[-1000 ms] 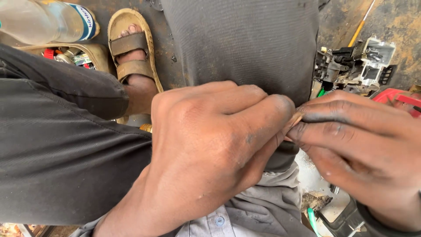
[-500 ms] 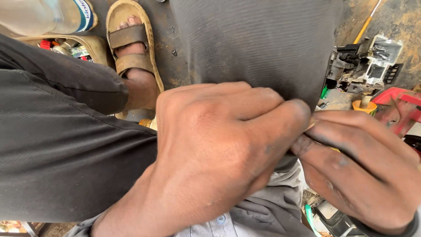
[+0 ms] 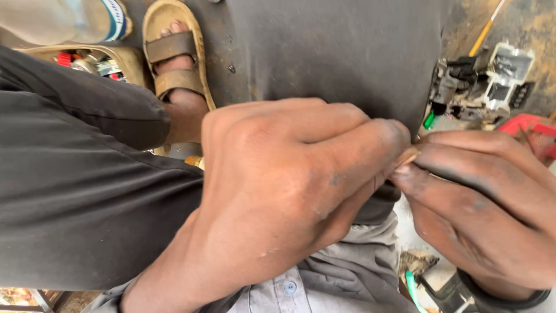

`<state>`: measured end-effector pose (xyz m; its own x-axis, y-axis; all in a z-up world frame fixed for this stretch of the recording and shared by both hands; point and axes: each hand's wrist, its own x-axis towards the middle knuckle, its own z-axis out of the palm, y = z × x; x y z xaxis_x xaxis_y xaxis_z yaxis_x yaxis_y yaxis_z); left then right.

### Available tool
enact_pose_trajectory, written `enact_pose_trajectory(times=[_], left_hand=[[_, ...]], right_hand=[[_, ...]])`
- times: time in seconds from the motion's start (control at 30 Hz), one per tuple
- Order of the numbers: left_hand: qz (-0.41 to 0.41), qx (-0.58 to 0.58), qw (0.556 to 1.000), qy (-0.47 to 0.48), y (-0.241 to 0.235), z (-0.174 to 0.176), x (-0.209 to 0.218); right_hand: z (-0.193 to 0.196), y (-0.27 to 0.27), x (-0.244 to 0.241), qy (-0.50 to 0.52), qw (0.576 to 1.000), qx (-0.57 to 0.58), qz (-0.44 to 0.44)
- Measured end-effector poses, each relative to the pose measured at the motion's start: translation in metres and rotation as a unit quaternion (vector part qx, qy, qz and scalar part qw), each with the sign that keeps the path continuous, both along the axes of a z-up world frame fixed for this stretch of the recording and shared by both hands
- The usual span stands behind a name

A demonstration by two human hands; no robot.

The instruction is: The person is dismantling and inspecting small engine components, specifically focus on cleaning and reassembling the carburetor and fuel lines.

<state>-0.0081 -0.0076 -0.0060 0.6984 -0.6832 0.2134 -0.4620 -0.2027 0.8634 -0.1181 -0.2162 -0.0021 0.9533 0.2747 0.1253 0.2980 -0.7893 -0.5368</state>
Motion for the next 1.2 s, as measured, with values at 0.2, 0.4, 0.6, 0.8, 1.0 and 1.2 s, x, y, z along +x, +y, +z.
enact_pose_trajectory(times=[0.2,0.4,0.6,0.8,1.0,1.2], left_hand=[[-0.009,0.002,1.000,-0.011,0.000,0.000,-0.001],[-0.003,0.000,0.999,0.034,0.001,0.003,0.002],[-0.031,0.003,0.997,0.063,-0.002,0.006,0.006],[-0.037,-0.005,0.997,0.063,0.003,0.000,0.003],[-0.045,-0.004,0.998,0.048,-0.003,-0.003,0.003],[-0.017,-0.009,0.998,0.063,0.003,-0.004,0.003]], right_hand=[[-0.001,-0.007,0.013,0.002,0.996,0.071,0.045],[0.002,-0.021,0.013,0.074,0.983,0.169,0.023],[0.000,-0.003,0.022,-0.059,0.994,0.082,0.045],[-0.006,0.005,0.018,-0.078,0.992,0.079,0.059],[0.020,-0.003,0.028,0.179,0.981,0.066,-0.025],[0.001,-0.014,0.031,0.052,0.991,0.095,0.085]])
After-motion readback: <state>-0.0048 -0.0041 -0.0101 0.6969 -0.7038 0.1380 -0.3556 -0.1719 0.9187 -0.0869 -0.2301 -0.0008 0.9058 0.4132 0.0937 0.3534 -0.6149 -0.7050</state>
